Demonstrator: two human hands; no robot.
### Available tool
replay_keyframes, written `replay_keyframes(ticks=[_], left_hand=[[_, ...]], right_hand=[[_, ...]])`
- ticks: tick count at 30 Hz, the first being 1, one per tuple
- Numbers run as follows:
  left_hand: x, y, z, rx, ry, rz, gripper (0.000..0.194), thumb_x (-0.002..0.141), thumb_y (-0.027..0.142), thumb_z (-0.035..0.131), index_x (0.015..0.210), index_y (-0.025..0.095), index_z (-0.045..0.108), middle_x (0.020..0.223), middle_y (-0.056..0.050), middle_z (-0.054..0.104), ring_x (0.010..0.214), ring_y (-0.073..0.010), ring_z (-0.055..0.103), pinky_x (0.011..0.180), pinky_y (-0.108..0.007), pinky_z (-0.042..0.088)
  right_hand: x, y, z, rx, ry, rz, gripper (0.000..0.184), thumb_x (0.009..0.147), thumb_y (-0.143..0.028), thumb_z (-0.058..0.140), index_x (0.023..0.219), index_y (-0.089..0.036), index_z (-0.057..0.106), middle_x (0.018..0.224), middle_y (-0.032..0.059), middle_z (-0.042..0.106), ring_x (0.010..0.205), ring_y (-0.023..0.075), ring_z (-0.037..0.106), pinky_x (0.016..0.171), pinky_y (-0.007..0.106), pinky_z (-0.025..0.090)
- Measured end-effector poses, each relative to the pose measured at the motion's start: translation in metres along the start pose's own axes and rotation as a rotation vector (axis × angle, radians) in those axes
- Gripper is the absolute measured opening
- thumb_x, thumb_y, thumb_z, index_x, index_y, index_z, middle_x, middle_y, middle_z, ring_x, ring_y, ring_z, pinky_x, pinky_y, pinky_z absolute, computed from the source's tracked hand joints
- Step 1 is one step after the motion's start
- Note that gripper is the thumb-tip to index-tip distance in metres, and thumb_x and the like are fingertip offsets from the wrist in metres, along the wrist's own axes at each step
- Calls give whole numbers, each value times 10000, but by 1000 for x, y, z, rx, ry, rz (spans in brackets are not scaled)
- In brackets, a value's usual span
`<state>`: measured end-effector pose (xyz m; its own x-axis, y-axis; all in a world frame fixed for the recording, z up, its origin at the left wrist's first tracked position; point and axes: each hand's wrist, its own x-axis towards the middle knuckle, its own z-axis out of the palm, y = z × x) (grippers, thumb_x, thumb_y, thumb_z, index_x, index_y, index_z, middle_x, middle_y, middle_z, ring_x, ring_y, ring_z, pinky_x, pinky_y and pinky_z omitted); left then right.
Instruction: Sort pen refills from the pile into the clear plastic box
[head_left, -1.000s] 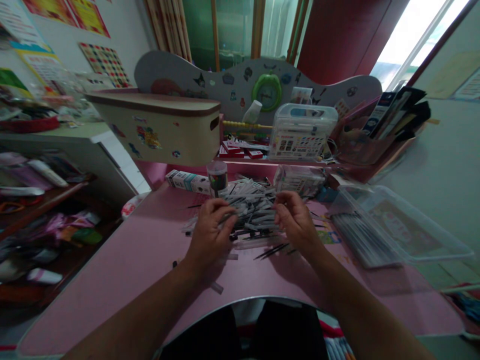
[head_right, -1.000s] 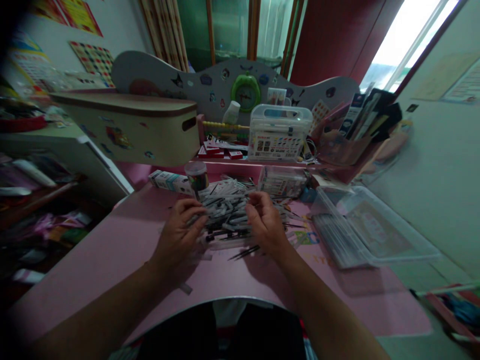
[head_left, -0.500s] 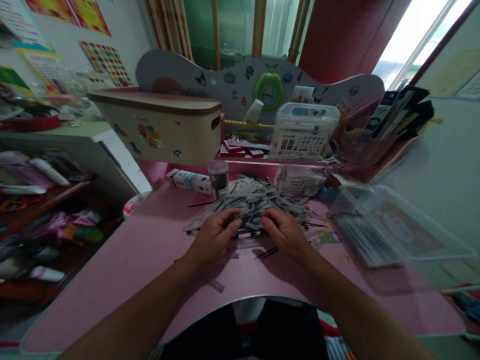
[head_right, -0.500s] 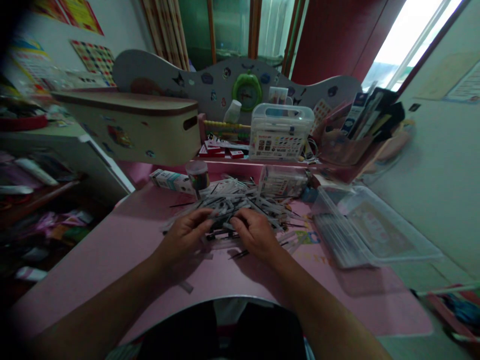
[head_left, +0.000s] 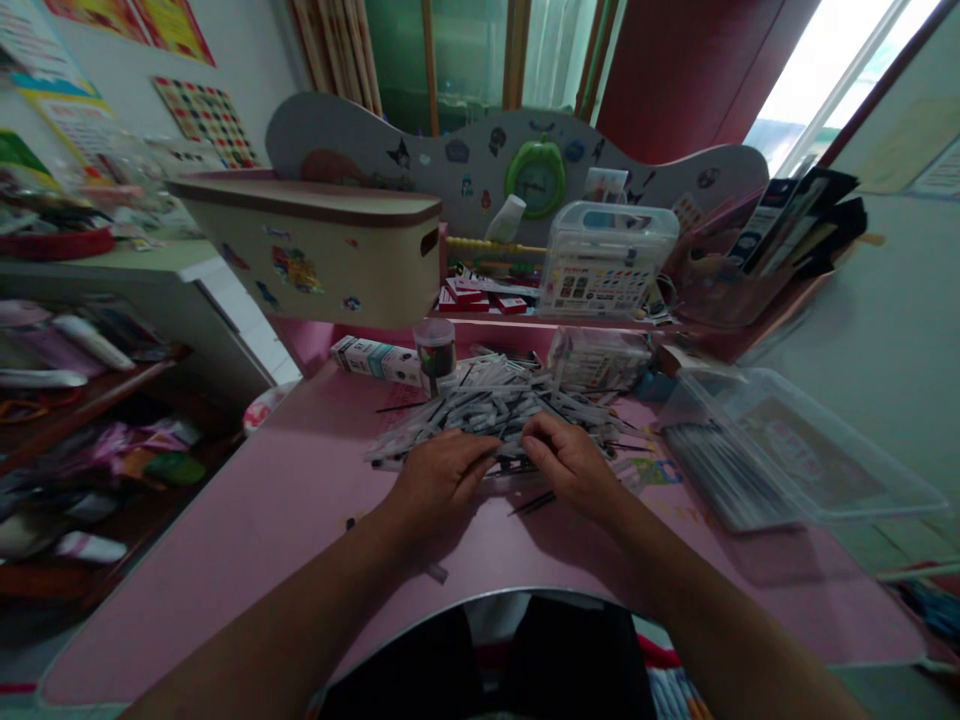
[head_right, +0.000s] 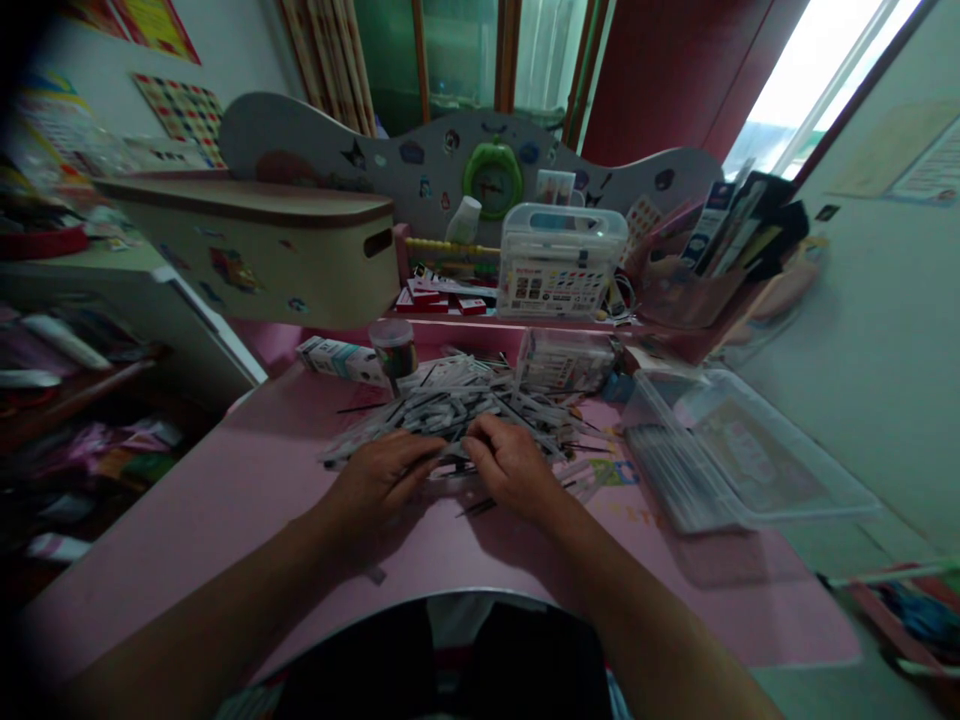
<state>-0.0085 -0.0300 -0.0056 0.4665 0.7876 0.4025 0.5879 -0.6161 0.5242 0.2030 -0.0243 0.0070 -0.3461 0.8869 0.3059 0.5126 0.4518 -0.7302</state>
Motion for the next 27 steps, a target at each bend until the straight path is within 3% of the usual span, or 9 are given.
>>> replay_keyframes(ticks=[3, 7, 12, 16, 19, 23, 27], left_hand=[[2, -3, -1, 31, -14, 22, 224, 961, 218, 529, 1038, 206, 739, 849, -59, 719, 798, -208, 601, 717, -318, 446], [5, -10, 0, 77, 9, 101, 230, 959, 240, 529, 1015, 203, 750, 792, -63, 705, 771, -221, 569, 703, -329, 433], [8, -17, -1, -15, 76, 105, 209, 939, 232, 559, 1018, 206, 750, 867, -70, 739, 819, -226, 591, 774, -362, 459], [11, -22, -6, -269, 325, -106, 165, 881, 256, 632, 981, 222, 759, 1073, -72, 679, 1027, -224, 616, 942, -378, 472], [15, -24, -10, -507, 541, -339, 176, 841, 327, 678, 946, 213, 762, 1058, -54, 644, 1007, -206, 624, 936, -344, 488], [21, -24, -11, -884, 607, -556, 281, 778, 386, 736, 974, 184, 732, 941, -34, 709, 872, -187, 661, 803, -298, 525], [23, -22, -8, -1047, 647, -620, 354, 716, 393, 783, 983, 172, 708, 896, -18, 730, 797, -168, 668, 710, -254, 515]], right_hand=[[0, 0, 0, 14, -2, -22, 126, 930, -229, 477, 818, -200, 528, 743, -9, 540, 699, 138, 497, 667, 252, 350], [1, 2, 4, -25, 11, -3, 226, 951, -259, 466, 735, -200, 500, 689, -18, 503, 662, 134, 477, 643, 254, 326], [-1, 6, 9, 8, 58, 13, 306, 987, -325, 427, 714, -202, 491, 650, -29, 474, 617, 126, 436, 609, 252, 309], [-5, 2, 13, 10, 32, -45, 159, 967, -280, 488, 894, -180, 588, 782, 8, 576, 721, 150, 507, 674, 263, 375], [-10, -9, 22, -132, -169, -281, 93, 936, -220, 567, 936, -167, 643, 912, 59, 634, 871, 189, 536, 801, 310, 410], [-15, -24, 42, -260, -345, -469, 176, 981, -270, 568, 1094, -196, 681, 1160, 87, 654, 1048, 215, 514, 945, 364, 390], [-18, -26, 57, -349, -423, -552, 178, 1008, -282, 537, 1121, -220, 660, 1212, 47, 659, 1075, 207, 491, 951, 351, 375]])
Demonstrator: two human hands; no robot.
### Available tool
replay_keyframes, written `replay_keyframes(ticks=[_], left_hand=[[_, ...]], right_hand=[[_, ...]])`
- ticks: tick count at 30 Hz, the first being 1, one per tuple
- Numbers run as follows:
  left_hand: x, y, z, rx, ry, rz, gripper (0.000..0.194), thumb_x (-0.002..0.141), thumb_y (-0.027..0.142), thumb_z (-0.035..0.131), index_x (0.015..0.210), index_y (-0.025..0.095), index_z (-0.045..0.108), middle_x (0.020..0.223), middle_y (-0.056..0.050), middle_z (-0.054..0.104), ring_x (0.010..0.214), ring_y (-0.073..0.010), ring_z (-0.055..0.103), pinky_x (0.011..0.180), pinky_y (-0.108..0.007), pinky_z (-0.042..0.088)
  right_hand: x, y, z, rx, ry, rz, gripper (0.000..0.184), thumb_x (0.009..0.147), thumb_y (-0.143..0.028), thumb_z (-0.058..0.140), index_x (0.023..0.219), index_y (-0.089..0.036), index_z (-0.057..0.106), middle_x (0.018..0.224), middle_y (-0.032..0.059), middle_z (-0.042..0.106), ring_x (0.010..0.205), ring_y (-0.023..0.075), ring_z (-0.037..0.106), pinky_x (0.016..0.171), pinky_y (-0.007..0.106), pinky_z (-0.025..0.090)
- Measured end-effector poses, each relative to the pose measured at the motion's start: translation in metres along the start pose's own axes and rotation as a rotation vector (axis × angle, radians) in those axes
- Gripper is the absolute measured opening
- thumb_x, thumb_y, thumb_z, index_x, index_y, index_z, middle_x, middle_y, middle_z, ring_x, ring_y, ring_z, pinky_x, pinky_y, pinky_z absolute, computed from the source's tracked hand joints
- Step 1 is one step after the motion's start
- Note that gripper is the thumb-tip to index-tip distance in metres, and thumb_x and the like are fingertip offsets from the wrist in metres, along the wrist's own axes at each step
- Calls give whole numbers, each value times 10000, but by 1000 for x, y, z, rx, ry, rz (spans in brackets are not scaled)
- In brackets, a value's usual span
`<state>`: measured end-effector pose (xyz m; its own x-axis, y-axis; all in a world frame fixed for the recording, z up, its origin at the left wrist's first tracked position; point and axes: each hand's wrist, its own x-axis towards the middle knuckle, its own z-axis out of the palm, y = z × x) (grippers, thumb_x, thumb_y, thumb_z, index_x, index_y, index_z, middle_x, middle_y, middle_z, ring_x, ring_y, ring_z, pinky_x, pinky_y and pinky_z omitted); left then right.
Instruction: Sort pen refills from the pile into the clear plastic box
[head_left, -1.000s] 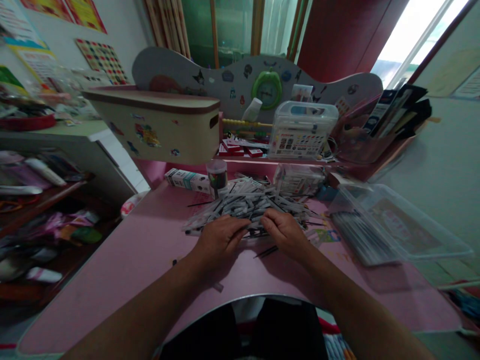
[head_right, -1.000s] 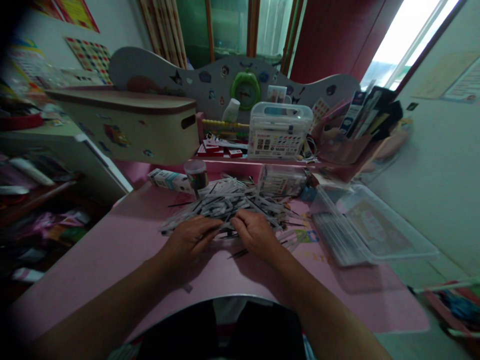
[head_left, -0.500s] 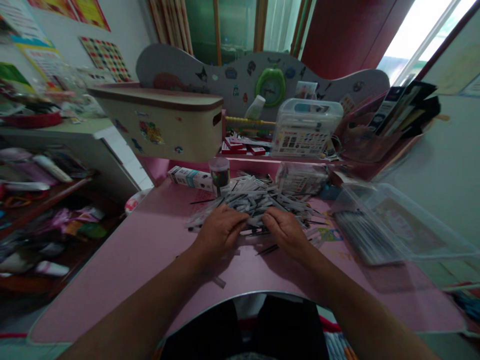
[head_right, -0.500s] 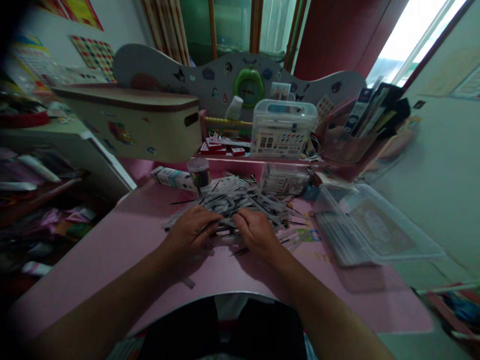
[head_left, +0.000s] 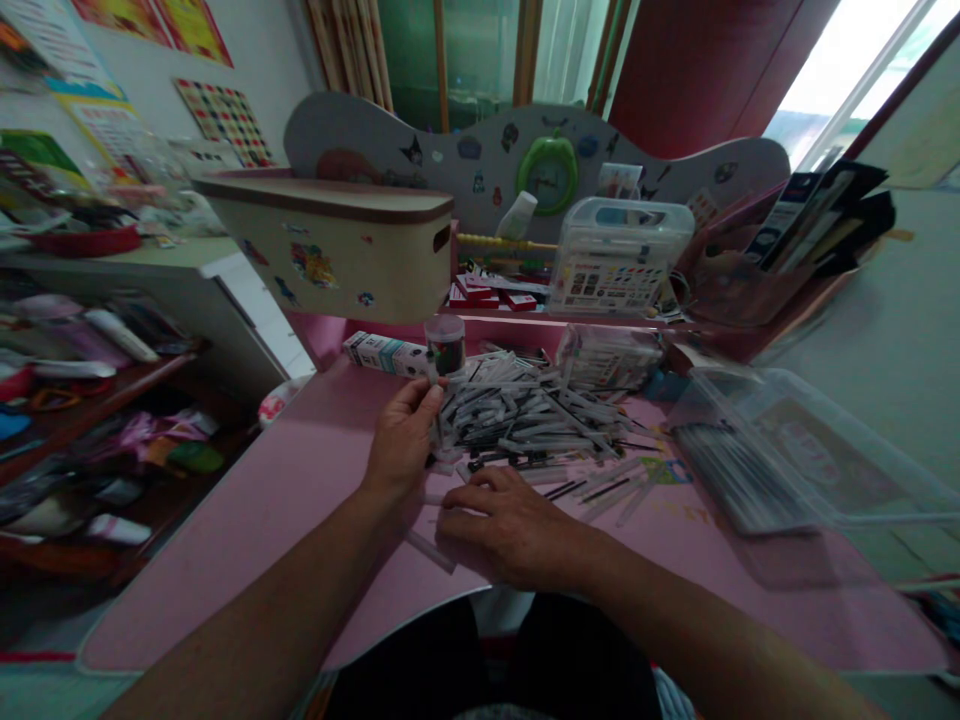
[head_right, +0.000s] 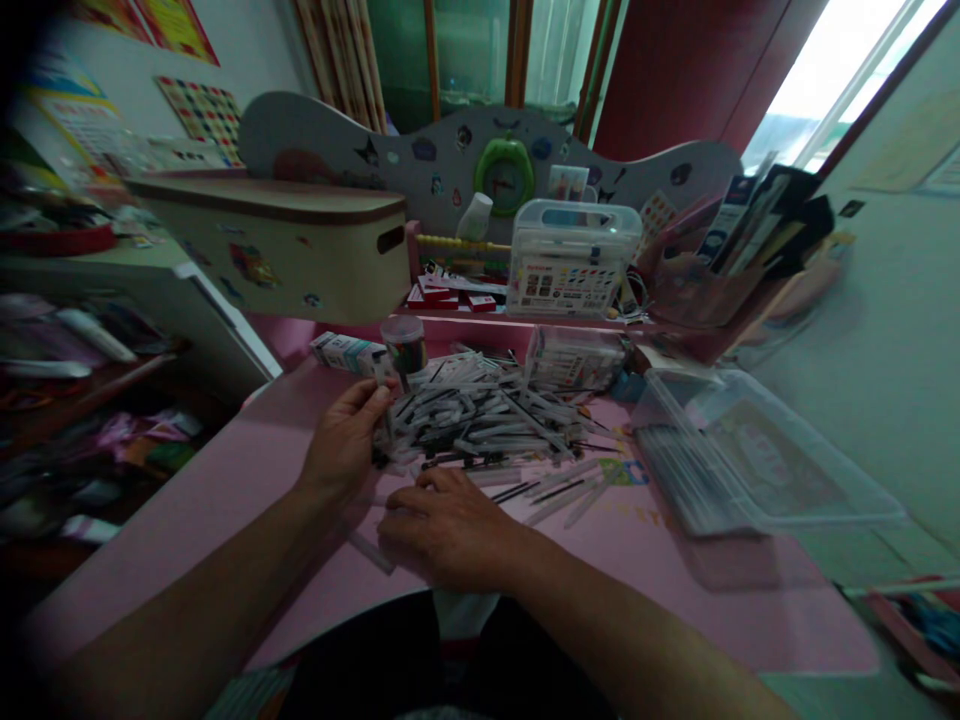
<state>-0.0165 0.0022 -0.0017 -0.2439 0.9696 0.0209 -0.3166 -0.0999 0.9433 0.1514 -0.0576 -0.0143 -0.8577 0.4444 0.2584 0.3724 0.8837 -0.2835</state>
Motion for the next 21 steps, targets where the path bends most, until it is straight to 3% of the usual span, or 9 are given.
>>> replay_keyframes(ticks=[5, 13, 17, 21], left_hand=[[-1, -2, 0, 1, 5, 1, 334, 711, 377, 785, 963, 172, 705, 830, 5, 705, 697, -132, 627, 616, -215, 476], [-4, -9, 0, 32, -15, -42, 284, 729, 333, 756, 947, 185, 650, 747, 40, 639, 568, -77, 527, 517, -172, 414], [-3, -12, 0, 4, -14, -81, 259, 734, 304, 759, 907, 174, 617, 758, 19, 670, 617, -91, 596, 536, -165, 471], [-4, -10, 2, -64, 13, -159, 146, 841, 247, 666, 924, 183, 565, 795, -10, 714, 634, -110, 674, 492, -152, 487]], right_hand=[[-1, 4, 5, -114, -51, -11, 80, 964, -260, 612, 1006, -206, 652, 1183, 22, 665, 1064, 216, 475, 900, 349, 369], [-3, 10, 15, -232, 73, 80, 84, 945, -195, 603, 873, -163, 634, 891, 64, 644, 828, 201, 464, 749, 343, 364], [-5, 10, 13, -137, 178, 128, 78, 917, -158, 566, 869, -162, 627, 858, 72, 606, 825, 206, 475, 748, 333, 379], [-10, 17, -2, 159, 383, 242, 132, 873, -120, 503, 950, -162, 602, 908, 70, 572, 877, 202, 513, 770, 319, 411]])
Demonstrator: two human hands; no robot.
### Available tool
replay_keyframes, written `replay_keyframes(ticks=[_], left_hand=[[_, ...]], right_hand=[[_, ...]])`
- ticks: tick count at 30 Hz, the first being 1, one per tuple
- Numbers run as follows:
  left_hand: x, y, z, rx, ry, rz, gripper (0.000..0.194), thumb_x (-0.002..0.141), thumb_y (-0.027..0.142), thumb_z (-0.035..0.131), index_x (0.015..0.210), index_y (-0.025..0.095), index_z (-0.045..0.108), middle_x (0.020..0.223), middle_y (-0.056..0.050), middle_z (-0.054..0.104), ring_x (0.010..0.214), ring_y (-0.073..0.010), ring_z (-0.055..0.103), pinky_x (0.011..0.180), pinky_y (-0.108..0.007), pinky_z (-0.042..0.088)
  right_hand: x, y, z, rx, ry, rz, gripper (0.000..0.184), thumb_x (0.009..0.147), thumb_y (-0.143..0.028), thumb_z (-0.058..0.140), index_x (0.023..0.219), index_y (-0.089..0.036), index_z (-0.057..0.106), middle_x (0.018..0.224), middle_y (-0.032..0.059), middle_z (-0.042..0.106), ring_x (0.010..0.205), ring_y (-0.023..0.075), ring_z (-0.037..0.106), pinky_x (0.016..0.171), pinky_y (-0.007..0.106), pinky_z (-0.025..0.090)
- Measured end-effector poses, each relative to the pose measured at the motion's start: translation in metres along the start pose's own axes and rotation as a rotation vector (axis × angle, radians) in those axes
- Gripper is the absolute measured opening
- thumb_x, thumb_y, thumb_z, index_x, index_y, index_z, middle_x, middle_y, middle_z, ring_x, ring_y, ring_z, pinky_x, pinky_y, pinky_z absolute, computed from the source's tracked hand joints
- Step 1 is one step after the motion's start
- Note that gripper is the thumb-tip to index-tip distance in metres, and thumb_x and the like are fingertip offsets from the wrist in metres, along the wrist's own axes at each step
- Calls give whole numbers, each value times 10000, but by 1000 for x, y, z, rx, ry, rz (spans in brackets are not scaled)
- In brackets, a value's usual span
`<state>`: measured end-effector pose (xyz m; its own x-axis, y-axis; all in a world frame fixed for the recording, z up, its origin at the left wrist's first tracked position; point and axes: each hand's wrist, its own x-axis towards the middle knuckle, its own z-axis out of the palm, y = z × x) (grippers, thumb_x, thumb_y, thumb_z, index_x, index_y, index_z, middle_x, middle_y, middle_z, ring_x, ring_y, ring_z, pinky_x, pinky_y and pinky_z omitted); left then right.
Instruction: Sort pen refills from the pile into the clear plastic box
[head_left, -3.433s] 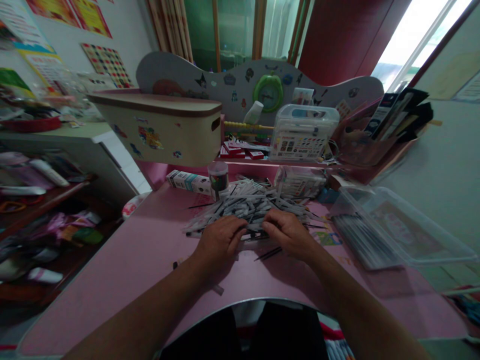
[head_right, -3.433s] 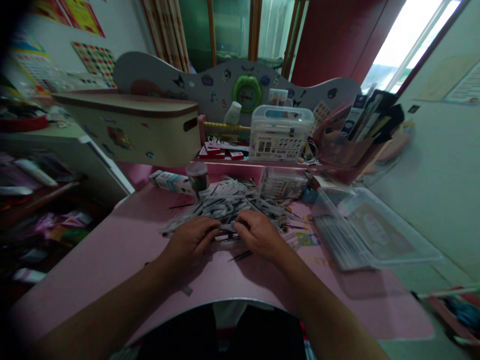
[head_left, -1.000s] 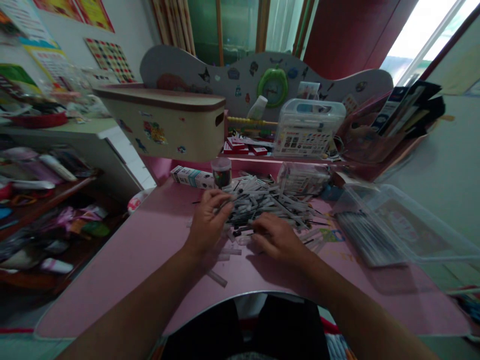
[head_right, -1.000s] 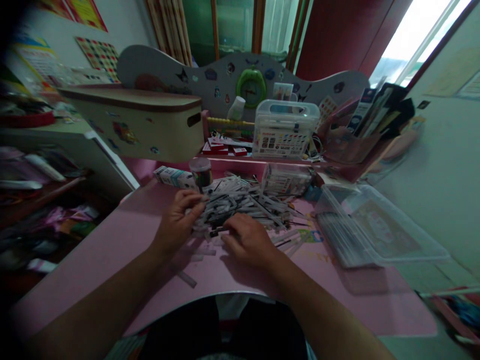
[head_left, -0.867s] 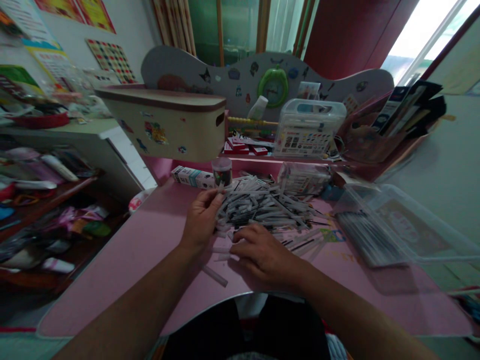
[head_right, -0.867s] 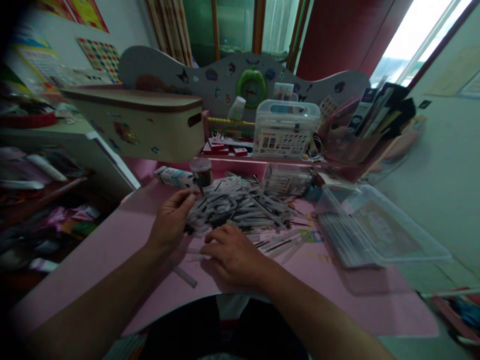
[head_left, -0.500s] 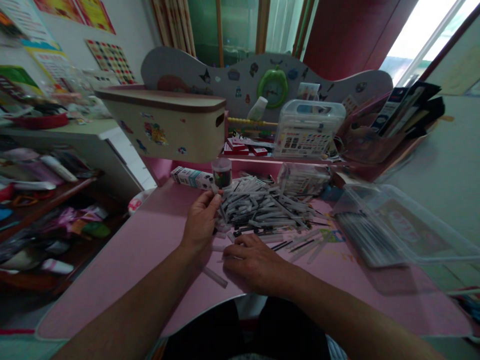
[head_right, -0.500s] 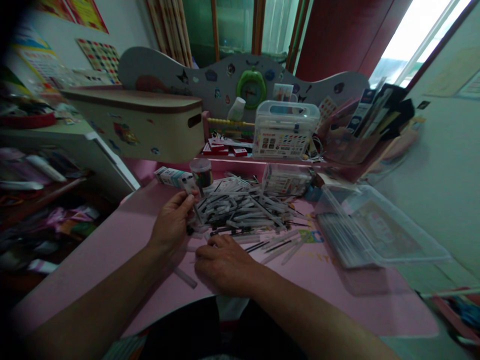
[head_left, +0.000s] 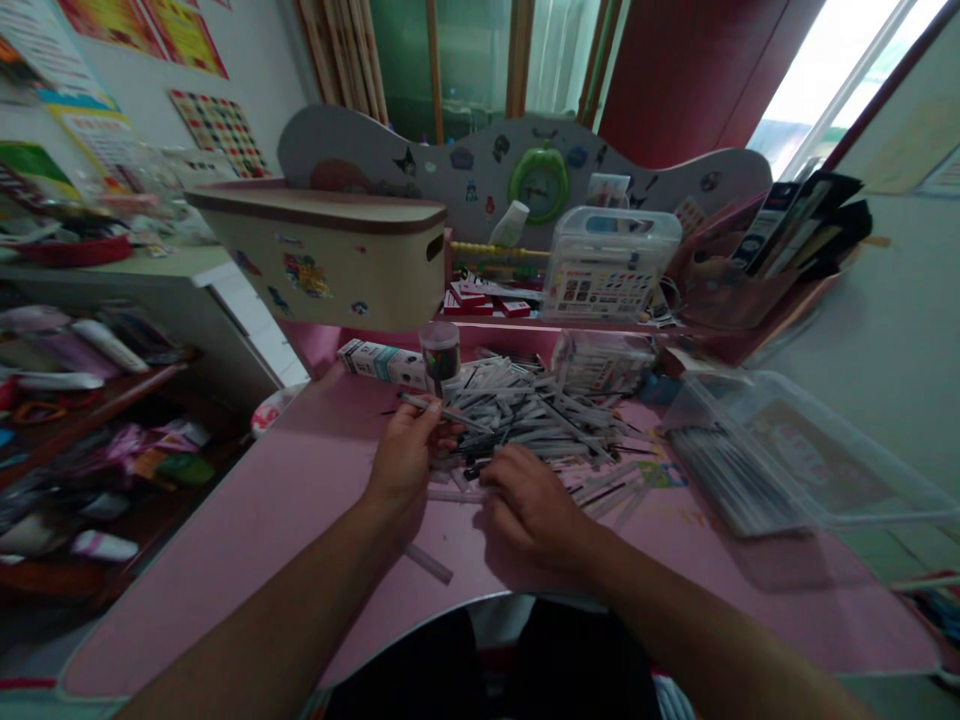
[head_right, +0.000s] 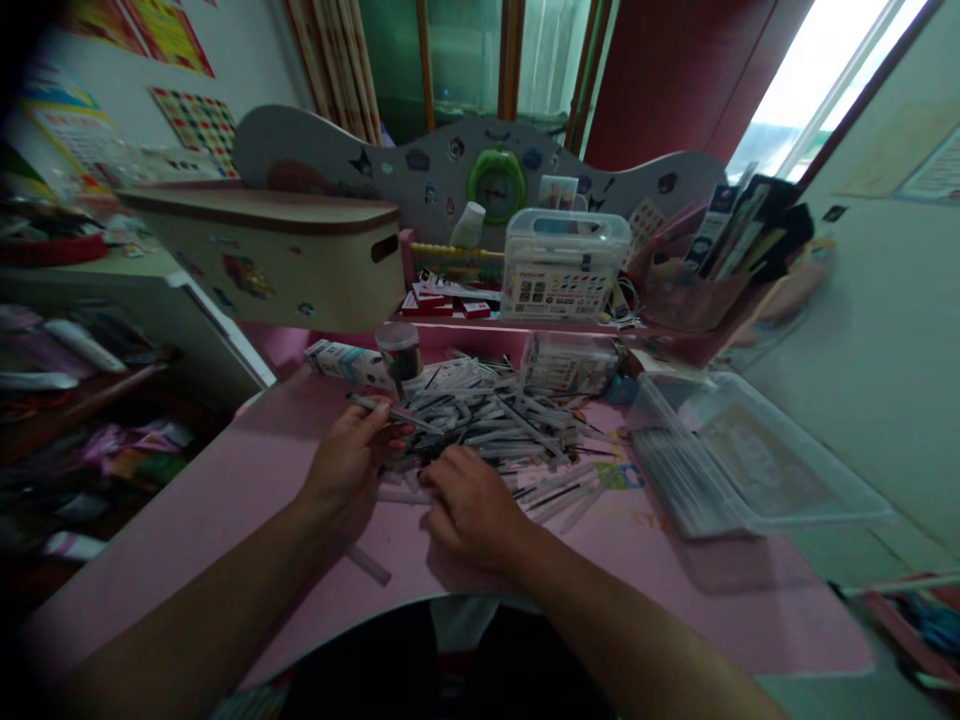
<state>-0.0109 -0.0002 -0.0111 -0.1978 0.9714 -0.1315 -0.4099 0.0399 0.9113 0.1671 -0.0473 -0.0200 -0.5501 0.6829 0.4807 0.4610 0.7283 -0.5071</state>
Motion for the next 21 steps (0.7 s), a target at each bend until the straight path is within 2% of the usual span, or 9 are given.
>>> replay_keyframes(ticks=[4, 6, 8, 10, 14, 21], left_hand=[[-3, 2, 3, -25, -2, -60, 53, 924, 212, 573, 938, 187, 528, 794, -33, 734, 603, -121, 707, 457, -147, 500], [-5, 2, 3, -36, -30, -77, 56, 931, 209, 573, 941, 183, 525, 802, -39, 737, 601, -124, 716, 459, -151, 515], [-6, 2, 3, -45, -67, -86, 89, 919, 216, 601, 947, 180, 524, 810, -38, 737, 604, -127, 722, 465, -154, 528], [-8, 1, 3, -55, -106, -92, 139, 897, 232, 640, 943, 184, 517, 806, -32, 735, 614, -129, 727, 472, -153, 535], [-10, 0, 2, -65, -162, -103, 251, 836, 272, 726, 930, 197, 505, 815, -27, 742, 634, -136, 734, 484, -155, 541], [-16, -1, 5, -72, -184, -127, 282, 814, 279, 752, 951, 206, 516, 812, -20, 751, 630, -135, 730, 477, -157, 538]], right_hand=[[4, 6, -13, 265, 167, 286, 130, 945, -190, 431, 960, -192, 560, 901, 33, 564, 835, 167, 536, 749, 291, 415], [5, 9, -15, 368, 170, 438, 134, 966, -253, 429, 998, -206, 551, 839, 3, 571, 769, 157, 538, 711, 283, 410], [5, 11, -15, 421, 158, 521, 159, 975, -296, 426, 1037, -216, 548, 793, -16, 574, 731, 157, 540, 696, 283, 409], [4, 11, -14, 419, 150, 519, 178, 976, -316, 422, 1059, -219, 547, 854, -1, 607, 800, 168, 570, 750, 296, 426], [3, 7, -16, 418, 123, 467, 218, 986, -324, 409, 1142, -220, 521, 1101, 50, 627, 1030, 188, 581, 905, 326, 437], [1, 4, -16, 403, 72, 435, 215, 1012, -279, 388, 1170, -208, 516, 1168, 82, 608, 1100, 196, 574, 970, 355, 435]])
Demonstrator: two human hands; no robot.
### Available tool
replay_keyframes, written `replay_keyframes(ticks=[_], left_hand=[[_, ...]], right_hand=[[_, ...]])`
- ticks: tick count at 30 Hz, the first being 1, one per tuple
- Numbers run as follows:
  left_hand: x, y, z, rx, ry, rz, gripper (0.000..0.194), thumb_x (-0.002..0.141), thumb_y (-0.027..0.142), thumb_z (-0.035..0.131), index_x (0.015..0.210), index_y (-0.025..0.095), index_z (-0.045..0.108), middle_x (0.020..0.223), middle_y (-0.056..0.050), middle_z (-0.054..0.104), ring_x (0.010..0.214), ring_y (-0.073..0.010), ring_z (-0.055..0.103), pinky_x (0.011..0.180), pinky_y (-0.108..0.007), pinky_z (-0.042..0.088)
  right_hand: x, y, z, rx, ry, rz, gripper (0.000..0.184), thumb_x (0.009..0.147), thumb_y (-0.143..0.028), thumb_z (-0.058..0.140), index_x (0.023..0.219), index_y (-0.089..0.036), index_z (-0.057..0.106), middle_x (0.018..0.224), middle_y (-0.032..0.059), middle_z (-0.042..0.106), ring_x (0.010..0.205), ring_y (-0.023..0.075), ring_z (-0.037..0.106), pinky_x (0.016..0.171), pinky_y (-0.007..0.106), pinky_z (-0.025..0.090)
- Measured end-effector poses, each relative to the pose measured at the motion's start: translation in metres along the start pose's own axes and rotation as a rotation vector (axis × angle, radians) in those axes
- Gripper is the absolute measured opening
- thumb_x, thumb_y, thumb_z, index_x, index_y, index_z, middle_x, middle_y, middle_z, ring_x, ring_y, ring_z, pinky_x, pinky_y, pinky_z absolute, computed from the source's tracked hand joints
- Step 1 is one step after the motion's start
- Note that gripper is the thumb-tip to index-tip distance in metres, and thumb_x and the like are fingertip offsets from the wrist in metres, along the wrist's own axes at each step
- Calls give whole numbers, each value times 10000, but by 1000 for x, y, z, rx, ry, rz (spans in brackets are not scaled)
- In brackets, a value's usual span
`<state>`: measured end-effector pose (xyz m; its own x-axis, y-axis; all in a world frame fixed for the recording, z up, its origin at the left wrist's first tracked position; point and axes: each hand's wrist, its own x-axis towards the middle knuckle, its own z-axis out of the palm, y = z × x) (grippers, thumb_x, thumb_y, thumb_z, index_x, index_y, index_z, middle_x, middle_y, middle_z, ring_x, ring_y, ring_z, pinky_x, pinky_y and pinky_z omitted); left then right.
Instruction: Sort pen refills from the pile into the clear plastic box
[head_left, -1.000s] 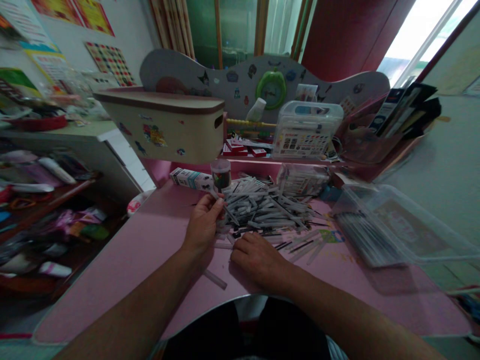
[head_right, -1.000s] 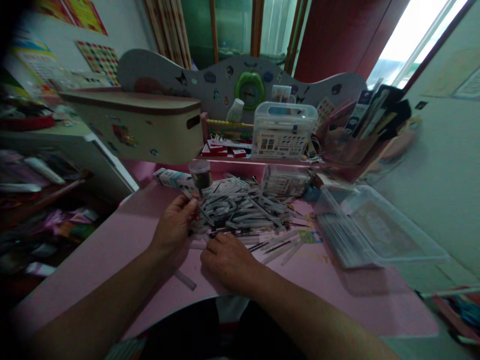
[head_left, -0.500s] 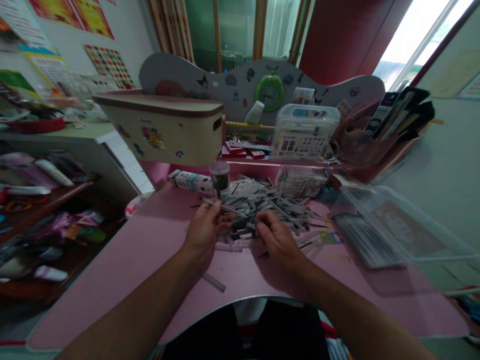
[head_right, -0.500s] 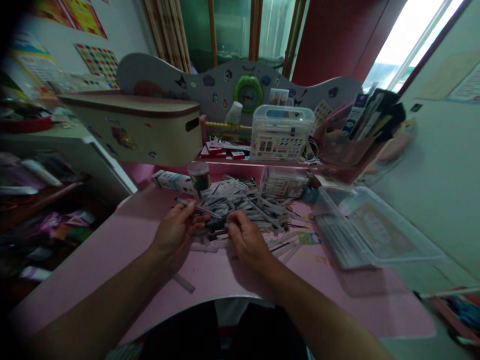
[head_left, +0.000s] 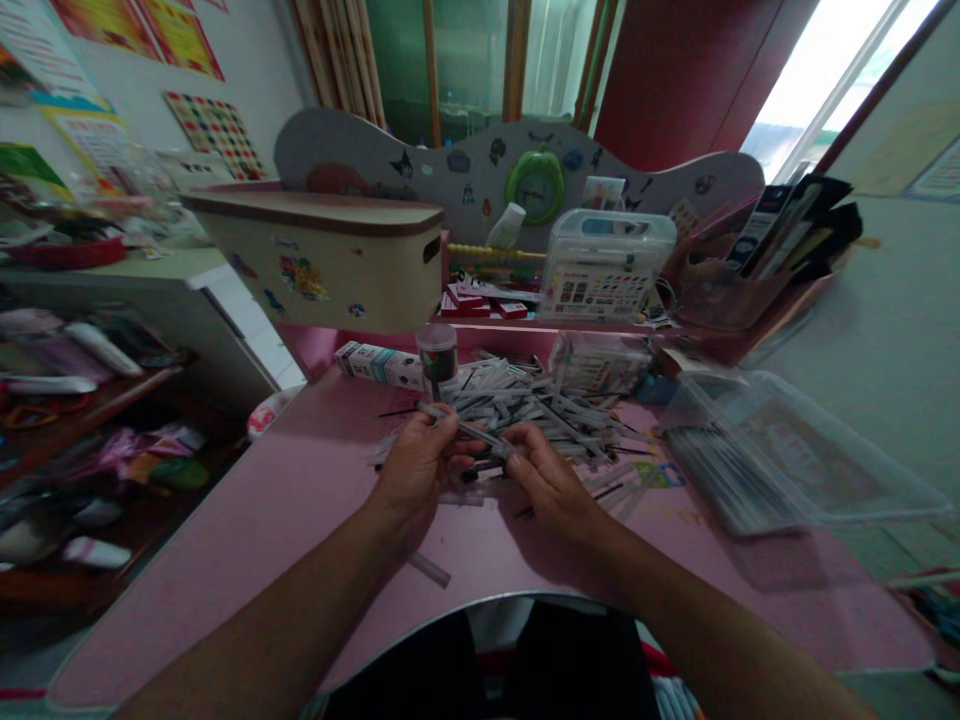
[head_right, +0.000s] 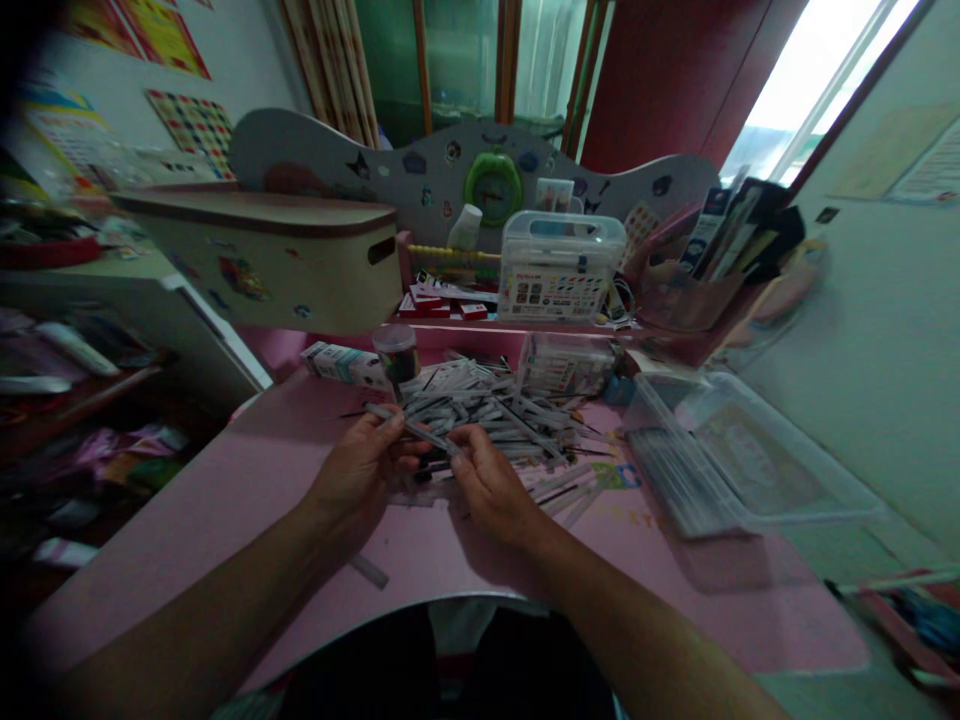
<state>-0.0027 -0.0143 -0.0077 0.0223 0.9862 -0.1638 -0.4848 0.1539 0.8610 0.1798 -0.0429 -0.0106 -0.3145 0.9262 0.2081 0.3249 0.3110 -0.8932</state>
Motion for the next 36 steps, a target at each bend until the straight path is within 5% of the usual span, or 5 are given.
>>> replay_keyframes(ticks=[9, 26, 31, 36], left_hand=[[-1, 0, -2, 26, -101, -85, 218, 754, 239, 814, 853, 148, 642, 738, -23, 729, 633, -119, 710, 555, -167, 569], [-6, -6, 0, -24, -137, -138, 260, 751, 235, 826, 862, 171, 599, 713, -30, 750, 605, -125, 716, 578, -188, 570], [-7, -6, 3, -8, -147, -120, 292, 711, 266, 849, 842, 178, 603, 719, -16, 739, 608, -135, 698, 594, -230, 561], [-4, -7, 0, 162, -149, 0, 245, 693, 286, 848, 828, 181, 673, 677, 4, 685, 597, -142, 646, 558, -240, 507]], right_hand=[[0, 5, -1, -30, -31, -8, 230, 994, -305, 390, 1179, -206, 485, 1102, 75, 613, 996, 205, 586, 889, 353, 457], [-1, -1, -5, 86, -96, 23, 157, 1002, -320, 389, 1119, -216, 397, 711, -60, 459, 622, 131, 462, 620, 251, 370], [2, 1, -6, 70, -82, 5, 155, 1000, -291, 409, 1131, -213, 438, 814, -17, 549, 735, 143, 539, 665, 255, 415], [11, -1, -12, -187, -100, -82, 96, 967, -194, 487, 1018, -192, 568, 913, 28, 624, 816, 159, 573, 752, 281, 440]])
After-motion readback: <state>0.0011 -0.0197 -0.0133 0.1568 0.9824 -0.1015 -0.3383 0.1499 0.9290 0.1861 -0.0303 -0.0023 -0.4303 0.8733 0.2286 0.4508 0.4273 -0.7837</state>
